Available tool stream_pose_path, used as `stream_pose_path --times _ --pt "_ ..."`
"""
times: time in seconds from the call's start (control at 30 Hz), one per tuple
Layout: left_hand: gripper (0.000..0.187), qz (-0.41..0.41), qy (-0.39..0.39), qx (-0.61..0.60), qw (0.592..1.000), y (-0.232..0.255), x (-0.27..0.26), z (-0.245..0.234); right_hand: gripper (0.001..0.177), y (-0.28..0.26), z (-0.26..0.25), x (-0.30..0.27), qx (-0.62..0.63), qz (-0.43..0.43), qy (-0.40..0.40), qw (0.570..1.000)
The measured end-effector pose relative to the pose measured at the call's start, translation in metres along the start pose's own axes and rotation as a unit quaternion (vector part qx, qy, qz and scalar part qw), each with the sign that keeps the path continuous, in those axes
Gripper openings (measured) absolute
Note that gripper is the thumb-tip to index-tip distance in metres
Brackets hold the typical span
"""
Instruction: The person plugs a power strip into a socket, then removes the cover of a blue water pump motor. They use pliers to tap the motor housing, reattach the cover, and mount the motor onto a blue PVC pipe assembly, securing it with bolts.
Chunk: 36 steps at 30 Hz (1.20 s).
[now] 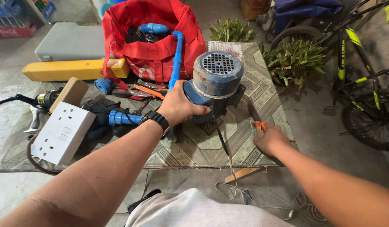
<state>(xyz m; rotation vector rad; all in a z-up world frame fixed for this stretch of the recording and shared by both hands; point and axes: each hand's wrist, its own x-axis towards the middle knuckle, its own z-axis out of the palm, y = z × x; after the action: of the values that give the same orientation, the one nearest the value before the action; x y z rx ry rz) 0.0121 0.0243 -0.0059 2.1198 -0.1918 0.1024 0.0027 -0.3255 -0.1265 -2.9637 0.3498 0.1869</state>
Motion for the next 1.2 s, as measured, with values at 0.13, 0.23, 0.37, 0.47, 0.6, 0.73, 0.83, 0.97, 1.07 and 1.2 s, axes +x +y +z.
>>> stream_pose_path --times 0.13,0.23,0.37,0.47,0.6,0.73,0.83,0.97,1.07,1.2 --pt "0.104 -0.004 -0.003 -0.006 1.000 0.002 0.000 0.000 0.073 -0.031 -0.071 0.004 0.041 -0.021 -0.066 0.997" --pt "0.103 -0.007 -0.009 -0.013 1.000 0.005 0.000 0.002 0.088 -0.074 -0.158 0.023 0.303 -0.243 0.014 0.921" --pt "0.104 -0.005 -0.001 0.032 0.999 0.009 0.000 0.002 0.119 -0.144 -0.222 0.030 0.056 -0.432 0.013 0.900" --pt "0.105 -0.021 0.003 0.032 0.999 0.009 -0.003 0.002 0.128 -0.182 -0.228 0.021 -0.017 -0.429 -0.051 0.902" --pt "0.104 -0.018 0.009 0.027 0.999 0.008 -0.005 0.003 0.118 -0.198 -0.225 0.017 -0.043 -0.463 -0.061 0.883" --pt "0.103 -0.043 0.003 0.038 0.998 0.009 -0.003 0.001 0.110 -0.201 -0.231 0.021 -0.024 -0.446 -0.081 0.891" --pt "0.104 -0.024 0.007 0.025 0.999 0.006 -0.002 0.001 0.110 -0.196 -0.241 0.025 0.057 -0.499 -0.093 0.860" --pt "0.106 -0.032 0.019 0.024 0.999 0.005 -0.002 0.002 0.115 -0.193 -0.245 0.023 0.029 -0.463 -0.085 0.882" --pt "0.102 -0.029 0.019 0.021 0.999 0.006 -0.003 0.002 0.119 -0.187 -0.235 0.019 -0.015 -0.444 -0.067 0.893" --pt "0.103 -0.039 0.015 0.032 0.999 0.008 -0.003 0.001 0.120 -0.188 -0.225 0.015 -0.011 -0.435 -0.052 0.899"
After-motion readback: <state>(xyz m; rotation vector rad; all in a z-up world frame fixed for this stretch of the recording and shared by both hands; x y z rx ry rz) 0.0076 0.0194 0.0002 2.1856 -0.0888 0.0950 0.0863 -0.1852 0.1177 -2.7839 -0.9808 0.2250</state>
